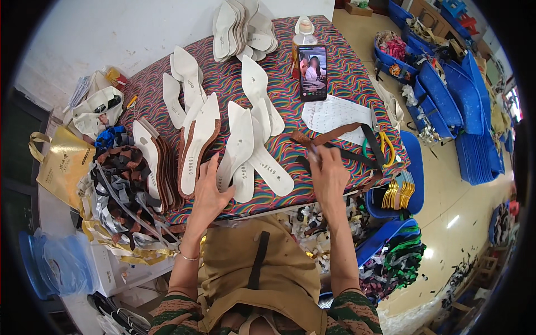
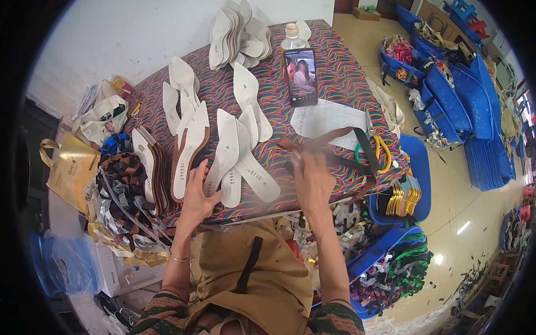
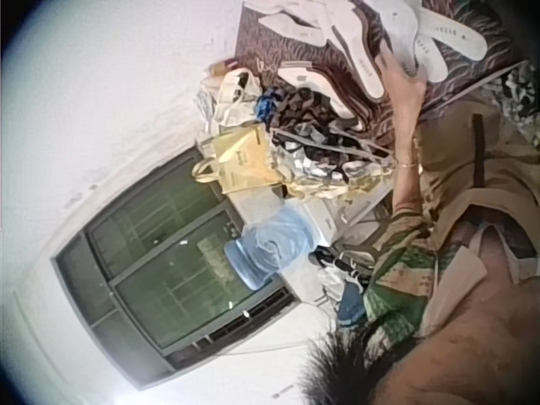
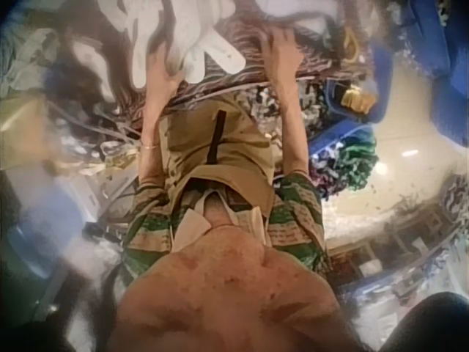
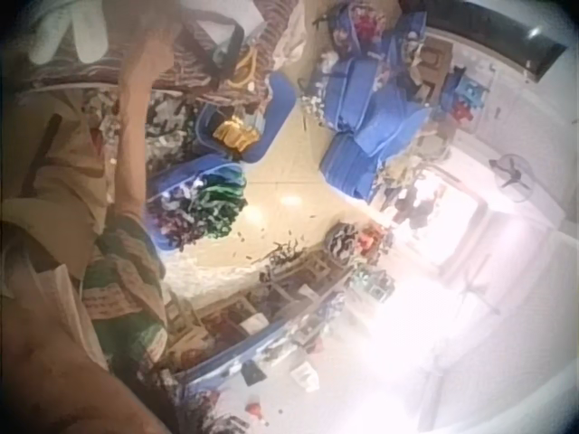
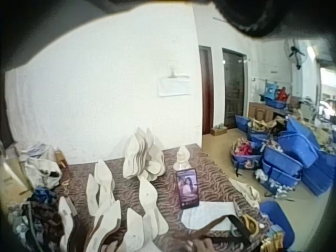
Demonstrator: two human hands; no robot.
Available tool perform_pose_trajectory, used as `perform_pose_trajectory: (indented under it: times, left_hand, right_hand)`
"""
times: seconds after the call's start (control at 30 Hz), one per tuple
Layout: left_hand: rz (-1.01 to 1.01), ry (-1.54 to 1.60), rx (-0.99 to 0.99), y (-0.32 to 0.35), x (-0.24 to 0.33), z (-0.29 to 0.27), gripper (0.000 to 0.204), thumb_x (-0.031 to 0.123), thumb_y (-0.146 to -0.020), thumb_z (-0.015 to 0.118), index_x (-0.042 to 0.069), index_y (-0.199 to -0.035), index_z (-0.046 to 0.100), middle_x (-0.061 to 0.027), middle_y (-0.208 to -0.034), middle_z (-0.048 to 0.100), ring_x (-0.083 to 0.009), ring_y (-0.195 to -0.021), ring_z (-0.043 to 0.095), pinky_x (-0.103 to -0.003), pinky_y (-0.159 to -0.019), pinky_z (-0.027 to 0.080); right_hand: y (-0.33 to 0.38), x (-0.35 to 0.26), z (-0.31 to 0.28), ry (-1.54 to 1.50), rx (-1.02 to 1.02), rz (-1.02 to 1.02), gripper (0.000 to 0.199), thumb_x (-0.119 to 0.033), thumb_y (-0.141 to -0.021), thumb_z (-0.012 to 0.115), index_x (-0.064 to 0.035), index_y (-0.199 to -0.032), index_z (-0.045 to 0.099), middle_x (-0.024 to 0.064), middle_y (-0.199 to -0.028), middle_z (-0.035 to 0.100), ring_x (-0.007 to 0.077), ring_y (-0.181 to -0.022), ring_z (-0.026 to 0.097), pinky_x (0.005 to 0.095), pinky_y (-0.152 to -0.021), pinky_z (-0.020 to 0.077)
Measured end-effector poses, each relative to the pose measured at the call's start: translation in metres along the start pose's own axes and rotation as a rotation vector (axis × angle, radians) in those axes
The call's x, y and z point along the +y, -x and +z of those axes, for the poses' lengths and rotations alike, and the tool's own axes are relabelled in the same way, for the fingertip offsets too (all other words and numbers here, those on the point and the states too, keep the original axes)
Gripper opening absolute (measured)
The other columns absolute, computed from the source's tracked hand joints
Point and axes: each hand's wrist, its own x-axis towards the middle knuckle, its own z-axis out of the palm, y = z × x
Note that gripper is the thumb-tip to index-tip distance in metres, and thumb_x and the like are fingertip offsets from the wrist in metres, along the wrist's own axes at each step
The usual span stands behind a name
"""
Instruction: The person attaches brown straps to white slipper soles using a small tool to secure them. They handle multiple soles and straps, placing finished units on the table.
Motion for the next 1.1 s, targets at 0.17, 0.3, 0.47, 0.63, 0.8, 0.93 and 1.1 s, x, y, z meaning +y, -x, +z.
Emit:
perform_pose_trajectory:
  times: [0.17, 0.3, 0.47, 0.63, 0.8, 0.93, 1.1]
  left_hand:
    - [0.188, -0.058, 0.150, -0.002, 0.021, -0.001, 0.062, 0.001, -0.075, 0.067, -0.001, -0.134, 0.046, -0.0215, -0.123, 0.051, -0.0360, -0.112, 0.053, -0.040, -0.097, 0.043]
    - [0.301, 0.193, 0.175, -0.001, 0.033, 0.006, 0.044, -0.005, -0.077, 0.064, -0.002, -0.120, 0.059, -0.0185, -0.118, 0.058, -0.0318, -0.107, 0.059, -0.036, -0.093, 0.046]
    - [0.368, 0.453, 0.115, 0.000, 0.068, 0.024, 0.035, -0.010, -0.079, 0.060, -0.001, -0.112, 0.064, -0.0154, -0.109, 0.064, -0.0253, -0.099, 0.063, -0.031, -0.086, 0.049]
    - [0.621, 0.411, 0.086, -0.002, 0.092, 0.023, 0.042, -0.008, -0.071, 0.068, 0.006, -0.110, 0.069, -0.0142, -0.123, 0.056, -0.0334, -0.109, 0.057, -0.037, -0.089, 0.048]
    - [0.750, 0.558, 0.033, 0.005, 0.091, 0.017, 0.029, -0.001, -0.074, 0.072, 0.002, -0.102, 0.071, -0.0148, -0.106, 0.063, -0.0280, -0.098, 0.061, -0.032, -0.080, 0.049]
    - [0.073, 1.072, -0.005, 0.031, 0.086, 0.025, 0.014, 0.006, -0.089, 0.066, -0.005, -0.097, 0.067, -0.0091, -0.084, 0.066, -0.0112, -0.077, 0.060, -0.025, -0.065, 0.047]
    - [-0.191, 1.073, -0.077, 0.039, 0.070, 0.037, 0.014, 0.010, -0.093, 0.063, -0.003, -0.096, 0.067, 0.0009, -0.080, 0.063, -0.0028, -0.074, 0.054, -0.020, -0.066, 0.044]
  right_hand:
    - [-0.014, 0.039, 0.015, -0.029, 0.036, -0.103, 0.013, -0.013, -0.086, 0.067, -0.0017, -0.088, 0.061, 0.0079, -0.081, 0.059, 0.0236, -0.064, 0.059, 0.0353, -0.059, 0.0451]
    - [-0.015, 0.016, -0.022, -0.935, -0.272, 0.403, 0.013, -0.013, -0.085, 0.068, -0.0011, -0.087, 0.063, -0.0031, -0.063, 0.057, 0.0062, -0.057, 0.052, 0.0227, -0.050, 0.0376]
    - [0.005, -0.036, -0.050, -1.475, -0.247, 0.719, 0.010, -0.014, -0.086, 0.070, -0.0079, -0.090, 0.064, -0.0039, -0.065, 0.058, 0.0005, -0.040, 0.034, 0.0200, -0.036, 0.0184]
    - [0.024, -0.048, -0.052, -1.552, -0.354, 0.758, 0.006, -0.012, -0.087, 0.068, -0.0097, -0.089, 0.064, -0.0062, -0.067, 0.057, -0.0004, -0.043, 0.035, 0.0196, -0.037, 0.0204]
    - [0.047, -0.051, -0.036, -1.538, -0.320, 0.747, 0.006, -0.011, -0.090, 0.062, -0.0051, -0.087, 0.063, -0.0032, -0.060, 0.054, 0.0003, -0.038, 0.031, 0.0201, -0.035, 0.0190]
    - [0.077, -0.052, -0.038, -1.406, -0.514, 0.690, 0.012, -0.012, -0.091, 0.060, -0.0008, -0.088, 0.064, 0.0048, -0.067, 0.063, 0.0027, -0.041, 0.038, 0.0195, -0.036, 0.0216]
    - [0.078, -0.059, -0.039, -1.123, -0.303, 0.411, 0.019, -0.017, -0.093, 0.062, -0.0021, -0.104, 0.067, -0.0044, -0.074, 0.063, -0.0010, -0.054, 0.037, 0.0181, -0.047, 0.0252]
